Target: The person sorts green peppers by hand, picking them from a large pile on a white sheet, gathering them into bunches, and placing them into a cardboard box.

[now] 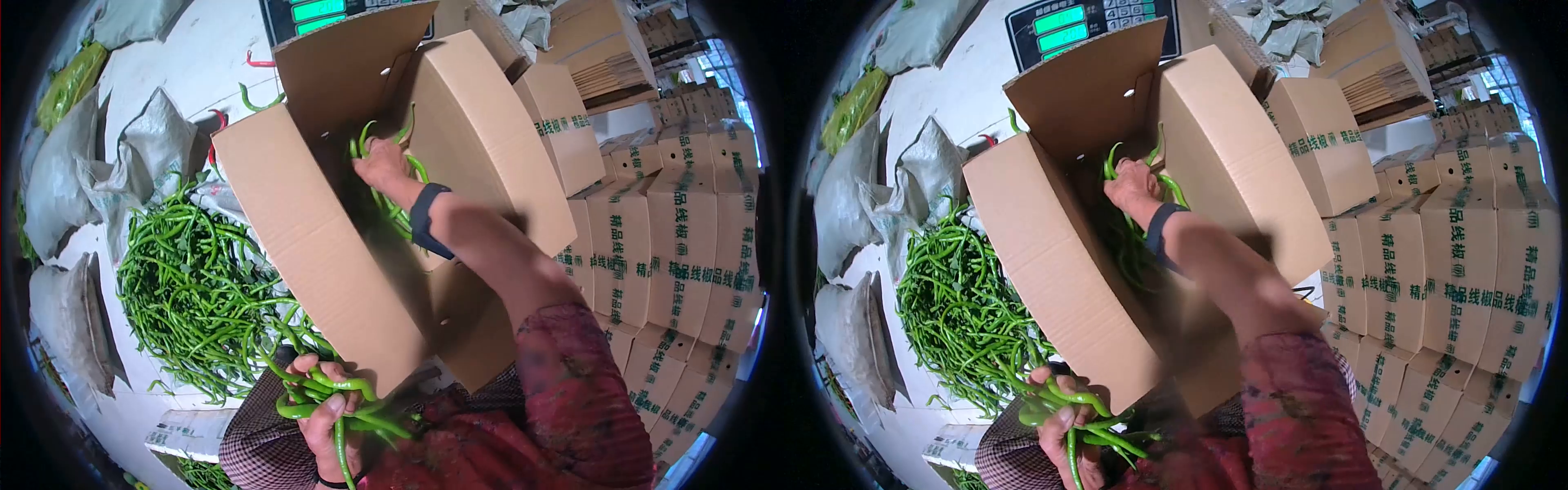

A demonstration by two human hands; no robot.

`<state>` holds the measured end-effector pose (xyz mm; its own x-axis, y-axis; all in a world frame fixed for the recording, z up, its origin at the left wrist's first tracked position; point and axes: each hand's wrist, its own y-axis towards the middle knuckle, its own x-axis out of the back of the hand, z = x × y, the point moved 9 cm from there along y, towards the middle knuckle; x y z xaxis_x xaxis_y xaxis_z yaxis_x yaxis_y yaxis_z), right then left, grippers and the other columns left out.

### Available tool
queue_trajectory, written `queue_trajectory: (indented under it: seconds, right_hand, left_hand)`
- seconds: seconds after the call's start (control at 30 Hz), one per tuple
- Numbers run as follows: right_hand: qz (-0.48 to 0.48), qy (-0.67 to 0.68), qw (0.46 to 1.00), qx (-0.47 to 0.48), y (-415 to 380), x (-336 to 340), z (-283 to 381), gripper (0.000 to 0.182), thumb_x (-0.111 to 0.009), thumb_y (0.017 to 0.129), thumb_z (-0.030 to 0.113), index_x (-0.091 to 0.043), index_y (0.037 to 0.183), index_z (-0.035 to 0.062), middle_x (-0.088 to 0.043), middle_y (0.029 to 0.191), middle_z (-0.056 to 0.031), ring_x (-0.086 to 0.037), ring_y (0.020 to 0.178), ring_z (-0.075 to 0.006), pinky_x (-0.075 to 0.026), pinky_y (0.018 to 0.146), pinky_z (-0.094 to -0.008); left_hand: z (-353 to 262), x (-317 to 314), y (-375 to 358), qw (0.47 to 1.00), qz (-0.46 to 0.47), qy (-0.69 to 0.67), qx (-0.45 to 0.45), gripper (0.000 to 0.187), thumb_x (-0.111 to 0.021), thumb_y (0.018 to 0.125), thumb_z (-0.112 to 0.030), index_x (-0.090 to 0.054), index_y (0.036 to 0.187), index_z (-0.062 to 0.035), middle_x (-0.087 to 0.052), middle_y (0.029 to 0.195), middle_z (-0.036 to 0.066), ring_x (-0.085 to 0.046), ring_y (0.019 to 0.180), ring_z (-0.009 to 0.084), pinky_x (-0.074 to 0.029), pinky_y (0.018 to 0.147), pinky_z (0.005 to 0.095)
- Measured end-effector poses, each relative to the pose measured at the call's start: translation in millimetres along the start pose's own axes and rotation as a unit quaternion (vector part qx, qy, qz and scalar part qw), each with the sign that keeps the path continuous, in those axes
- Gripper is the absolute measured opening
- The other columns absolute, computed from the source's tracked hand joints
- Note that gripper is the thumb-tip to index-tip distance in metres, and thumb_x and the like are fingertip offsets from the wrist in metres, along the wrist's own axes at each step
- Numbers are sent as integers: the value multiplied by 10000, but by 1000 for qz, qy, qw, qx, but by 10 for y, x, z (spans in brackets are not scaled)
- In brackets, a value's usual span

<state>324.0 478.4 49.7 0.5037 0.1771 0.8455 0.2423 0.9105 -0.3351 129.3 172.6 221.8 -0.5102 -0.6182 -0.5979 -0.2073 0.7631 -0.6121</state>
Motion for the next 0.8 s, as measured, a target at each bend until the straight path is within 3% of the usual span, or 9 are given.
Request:
queue_trajectory:
  seconds: [0.17,0.27,0.37,0.4,0.47,0.53,0.6,0.67,0.8]
  right_hand:
    - [1,-30,999,9,-88,-101,227,261,-697,785,244,-659,1017,131,-577,1127,-168,-590,1057,-377,-503,854,-450]
    - [-42,65,997,-3,-102,-155,201,228,-658,792,158,-661,1010,89,-545,1147,-172,-556,1097,-382,-455,927,-481]
    - [-28,17,990,140,-38,-293,254,301,-608,770,120,-604,1060,39,-569,1106,-214,-573,1050,-400,-455,936,-468]
    - [85,33,990,111,38,-344,225,356,-593,756,99,-569,1098,4,-588,1084,-228,-571,1060,-371,-441,952,-421]
    - [141,164,967,133,-70,-102,204,351,-600,767,76,-558,1106,-6,-609,1059,-216,-580,1071,-323,-430,957,-391]
    - [258,345,898,86,-136,-55,142,319,-609,820,2,-539,1131,21,-613,1086,-125,-585,1085,-240,-453,921,-349]
    - [333,437,834,53,-247,164,147,304,-558,856,-47,-522,1147,37,-608,1098,-113,-589,1070,-222,-475,899,-330]
    - [383,494,780,33,-488,537,293,309,-527,877,-71,-505,1164,42,-605,1094,-121,-589,1061,-211,-494,898,-339]
    - [377,474,790,93,-801,1196,464,298,-549,890,-18,-501,1177,44,-603,1123,-133,-582,1066,-218,-498,917,-352]
  left_hand:
    - [-26,-28,9,999,29,9,-10,556,-643,691,-11,-445,1210,-27,-559,889,137,-508,673,160,-436,516,236]
    - [-56,34,-36,999,12,29,-24,552,-659,688,-31,-450,1199,-26,-561,884,131,-507,665,154,-431,522,236]
    - [-86,-2,-54,999,10,34,-19,539,-648,696,-23,-454,1199,-30,-557,864,121,-497,660,144,-419,522,231]
    - [-102,1,-63,999,8,33,-20,539,-648,696,-23,-454,1199,-30,-557,864,121,-497,660,144,-419,522,231]
    - [-107,-25,-70,999,17,24,-17,528,-629,701,-6,-455,1199,-31,-549,856,114,-478,646,136,-413,524,233]
    - [-141,-58,-98,1000,6,11,-17,523,-613,705,5,-455,1202,-35,-541,848,108,-461,633,131,-410,527,236]
    - [-158,-123,-103,1000,27,5,-11,525,-604,708,10,-454,1209,-39,-539,850,107,-460,631,134,-416,539,242]
    - [-153,-116,-105,999,34,-2,-9,527,-604,710,10,-454,1212,-42,-539,851,107,-462,631,136,-420,544,245]
    - [-155,-118,-125,999,38,3,1,529,-611,712,11,-455,1214,-49,-546,856,105,-471,637,138,-431,562,254]
